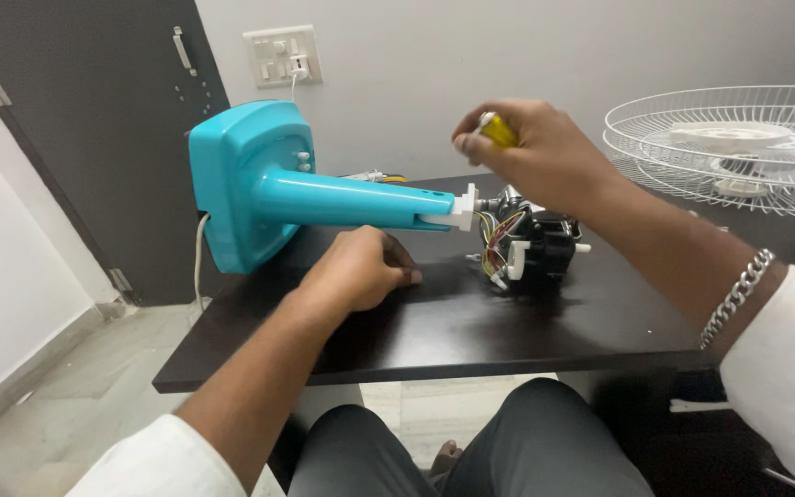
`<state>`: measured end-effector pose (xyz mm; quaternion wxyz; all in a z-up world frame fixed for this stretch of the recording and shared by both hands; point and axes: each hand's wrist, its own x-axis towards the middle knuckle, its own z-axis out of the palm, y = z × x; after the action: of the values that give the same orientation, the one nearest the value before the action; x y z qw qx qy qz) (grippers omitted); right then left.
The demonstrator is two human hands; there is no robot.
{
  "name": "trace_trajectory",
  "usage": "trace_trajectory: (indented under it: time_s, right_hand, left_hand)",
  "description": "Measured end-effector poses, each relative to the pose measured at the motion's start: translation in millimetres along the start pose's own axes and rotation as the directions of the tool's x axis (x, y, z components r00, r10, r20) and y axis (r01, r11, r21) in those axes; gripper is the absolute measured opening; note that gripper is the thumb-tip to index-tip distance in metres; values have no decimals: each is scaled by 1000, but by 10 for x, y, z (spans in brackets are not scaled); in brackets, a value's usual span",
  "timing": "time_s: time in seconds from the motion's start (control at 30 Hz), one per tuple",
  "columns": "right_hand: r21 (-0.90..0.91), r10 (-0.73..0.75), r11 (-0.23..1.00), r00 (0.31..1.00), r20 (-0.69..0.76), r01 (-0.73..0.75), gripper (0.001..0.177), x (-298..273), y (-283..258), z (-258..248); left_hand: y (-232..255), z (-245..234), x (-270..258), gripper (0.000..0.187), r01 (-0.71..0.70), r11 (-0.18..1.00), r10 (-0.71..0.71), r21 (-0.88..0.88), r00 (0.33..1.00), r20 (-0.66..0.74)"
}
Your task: The person uses a screwdriver to remove screws from the back of a teal fan base and then from the black rear housing. They manipulate the fan components and place removed screws on the table.
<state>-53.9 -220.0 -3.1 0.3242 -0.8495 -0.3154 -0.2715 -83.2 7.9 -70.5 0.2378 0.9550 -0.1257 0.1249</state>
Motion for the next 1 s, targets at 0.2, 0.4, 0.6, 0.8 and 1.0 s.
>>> trace_trajectory:
  time_s: [0.2, 0.4, 0.6, 0.8, 1.0]
  right_hand:
    - [-32, 65, 997, 996, 64, -63, 37, -239, -103, -32]
    - [56, 234, 971, 972, 7, -234, 43, -420, -36, -143]
    - [275, 248, 930, 969, 18, -243, 42, -610, 102, -329]
    - [142, 328, 936, 944, -24, -322, 37, -858, 288, -578]
    - [-502, 624, 657, 779, -56, -563, 41, -1236, 611, -954]
  left_hand:
    - [433, -238, 10, 25, -131, 977, 101, -168, 979, -180]
    - [776, -371, 121, 18, -425, 861, 294, -278, 863, -411]
    - [958, -239, 259, 12, -614, 771, 512, -169, 756, -407]
    - [1147, -124, 372, 21, -566, 812, 530, -140, 816, -230]
    - [1163, -138, 530, 32, -597, 791, 552, -135, 791, -264]
